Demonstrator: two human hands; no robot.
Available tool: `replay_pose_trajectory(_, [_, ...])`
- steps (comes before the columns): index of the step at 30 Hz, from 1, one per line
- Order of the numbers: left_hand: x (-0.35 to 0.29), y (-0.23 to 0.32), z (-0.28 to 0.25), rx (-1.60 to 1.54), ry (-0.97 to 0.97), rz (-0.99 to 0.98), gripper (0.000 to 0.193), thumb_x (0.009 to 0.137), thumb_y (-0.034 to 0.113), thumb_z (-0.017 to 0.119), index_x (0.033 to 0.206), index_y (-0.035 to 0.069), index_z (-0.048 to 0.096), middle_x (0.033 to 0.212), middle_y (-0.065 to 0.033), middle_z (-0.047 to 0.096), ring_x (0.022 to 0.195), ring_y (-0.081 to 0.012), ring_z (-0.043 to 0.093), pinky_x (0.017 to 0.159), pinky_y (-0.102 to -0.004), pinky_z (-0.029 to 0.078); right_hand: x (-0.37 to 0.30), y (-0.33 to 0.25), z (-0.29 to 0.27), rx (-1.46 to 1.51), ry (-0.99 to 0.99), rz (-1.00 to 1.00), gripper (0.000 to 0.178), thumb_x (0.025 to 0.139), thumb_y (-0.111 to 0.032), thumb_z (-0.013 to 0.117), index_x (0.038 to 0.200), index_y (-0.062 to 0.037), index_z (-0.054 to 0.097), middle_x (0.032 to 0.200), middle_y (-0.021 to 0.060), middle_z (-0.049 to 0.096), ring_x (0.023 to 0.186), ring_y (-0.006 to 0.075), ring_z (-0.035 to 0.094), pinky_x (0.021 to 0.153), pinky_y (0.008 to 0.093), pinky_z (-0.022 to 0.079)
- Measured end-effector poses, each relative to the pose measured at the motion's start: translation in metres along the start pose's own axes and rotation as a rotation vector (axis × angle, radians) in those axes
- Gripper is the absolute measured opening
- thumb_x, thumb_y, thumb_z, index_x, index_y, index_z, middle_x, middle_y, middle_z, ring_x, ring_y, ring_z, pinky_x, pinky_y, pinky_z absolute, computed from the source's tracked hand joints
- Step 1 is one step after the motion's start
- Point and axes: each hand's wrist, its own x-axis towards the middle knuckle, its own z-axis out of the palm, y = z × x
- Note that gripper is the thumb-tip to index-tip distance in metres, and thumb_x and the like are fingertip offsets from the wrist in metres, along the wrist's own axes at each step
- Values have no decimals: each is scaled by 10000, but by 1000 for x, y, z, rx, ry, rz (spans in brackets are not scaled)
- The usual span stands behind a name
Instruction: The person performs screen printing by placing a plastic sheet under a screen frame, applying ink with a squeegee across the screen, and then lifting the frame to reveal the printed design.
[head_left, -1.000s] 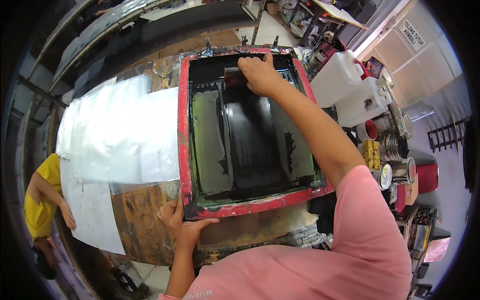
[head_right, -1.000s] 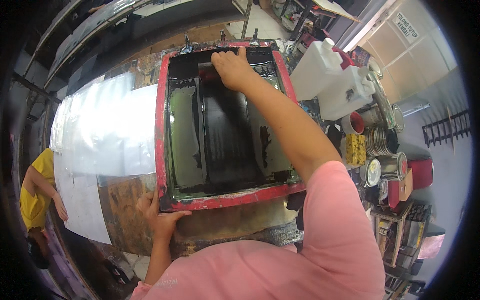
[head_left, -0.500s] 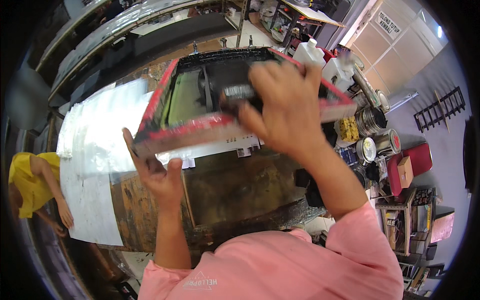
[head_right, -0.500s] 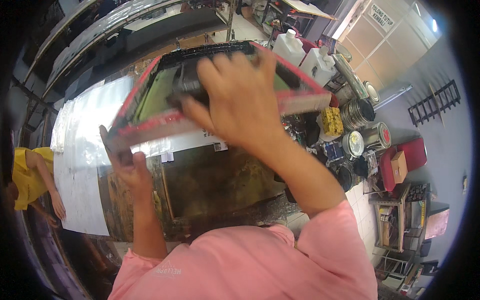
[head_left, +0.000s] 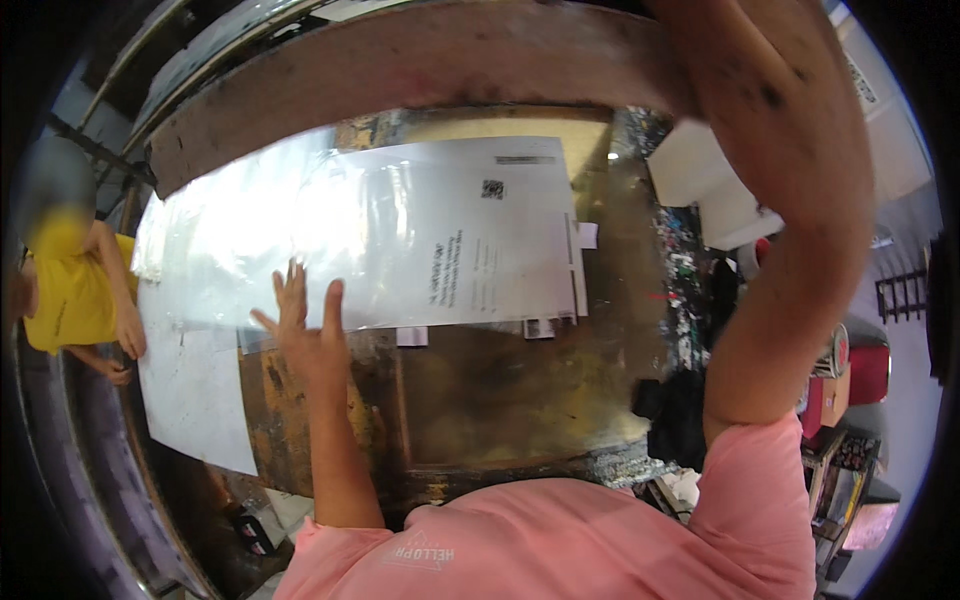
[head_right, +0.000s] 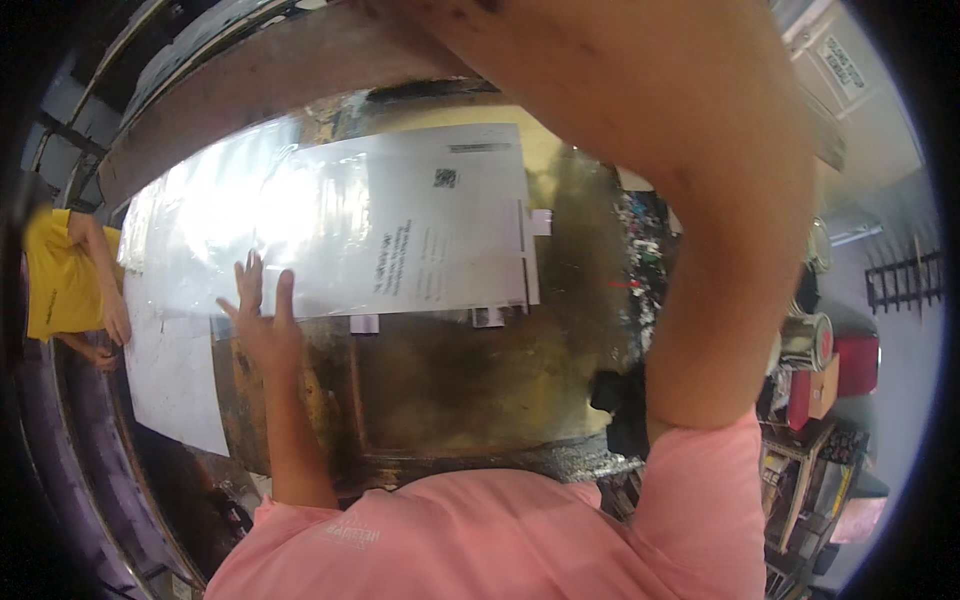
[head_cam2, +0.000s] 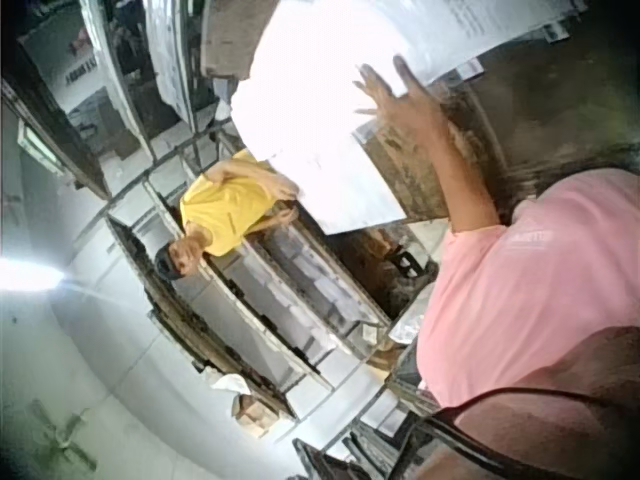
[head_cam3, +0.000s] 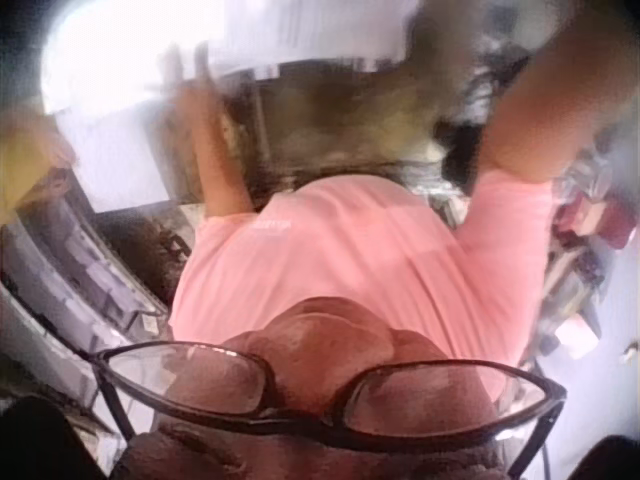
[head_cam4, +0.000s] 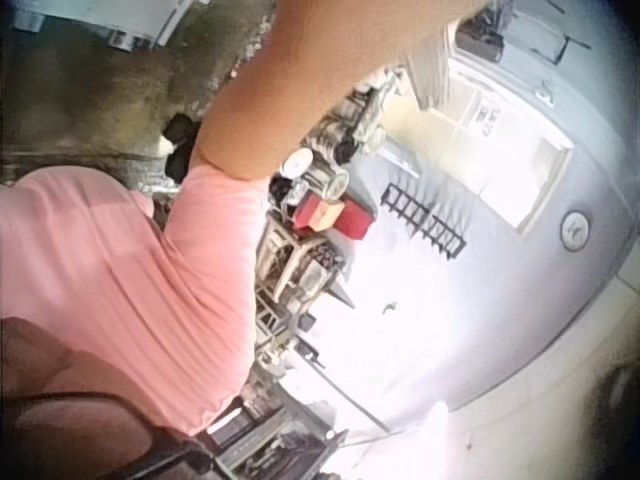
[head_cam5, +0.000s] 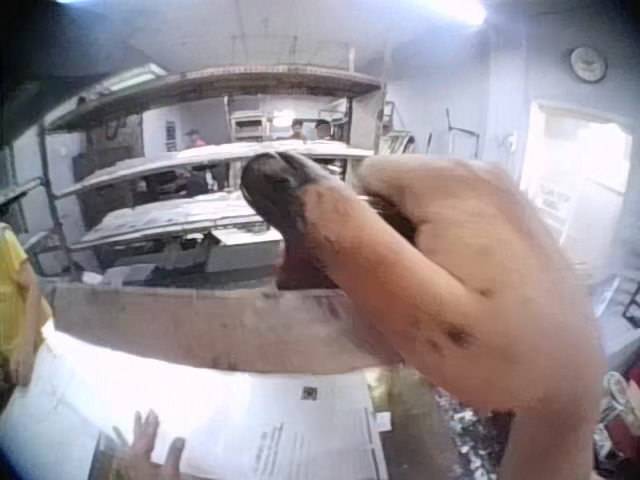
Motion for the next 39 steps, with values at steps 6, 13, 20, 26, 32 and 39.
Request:
replay_pose_trajectory(6, [-8, -121, -69, 249, 139, -46, 539, 1016, 326, 751, 1448, 18, 658, 1529, -122, 635, 1558, -304, 433, 1313, -634, -15, -12, 13, 14, 18, 41, -47, 399, 1050, -420, 549, 1034, -48, 695, 813, 192, 679, 777, 393, 678, 804, 487, 487])
replay_pose_trajectory(13, [6, -220, -135, 589, 370, -304, 769, 990, 448, 750, 1640, 155, 462, 1729, -203, 339, 1584, -424, 329, 1284, -654, 165, -26, 5, 13, -16, 40, -71, 337, 1044, -342, 573, 1121, -31, 676, 842, 245, 661, 734, 443, 652, 717, 460, 513])
replay_pose_trajectory(20, [-13, -8, -1, 288, -467, 526, 1128, 785, 926, 606, 1561, 107, 559, 1626, -186, 506, 1576, -431, 347, 1268, -747, 53, -35, 9, 21, -264, 232, -259, 404, 1028, -430, 566, 1139, -65, 700, 1011, 238, 709, 982, 456, 650, 900, 496, 438])
replay_pose_trajectory(26, [-49, 94, 65, 62, -627, 619, 1155, 726, 888, 702, 1566, 111, 544, 1707, -171, 392, 1601, -454, 274, 1286, -712, 28, -29, -14, 13, -58, 38, -43, 608, 1060, -592, 477, 824, -54, 633, 762, 129, 664, 778, 309, 657, 961, 495, 424])
replay_pose_trajectory(32, [-66, 129, 95, -32, -522, 668, 1149, 651, 877, 765, 1486, 102, 615, 1630, -197, 459, 1529, -459, 377, 1243, -784, 19, -37, -11, 12, -109, 46, -84, 555, 1048, -556, 507, 871, -47, 642, 792, 148, 668, 800, 335, 658, 931, 500, 427])
replay_pose_trajectory(39, [-67, 134, 92, -56, -540, 701, 1140, 683, 853, 756, 1532, 116, 561, 1583, -215, 484, 1493, -457, 418, 1232, -797, 81, -37, -11, 7, -133, 68, -103, 500, 1033, -514, 542, 926, -38, 653, 828, 171, 673, 825, 366, 658, 896, 507, 431])
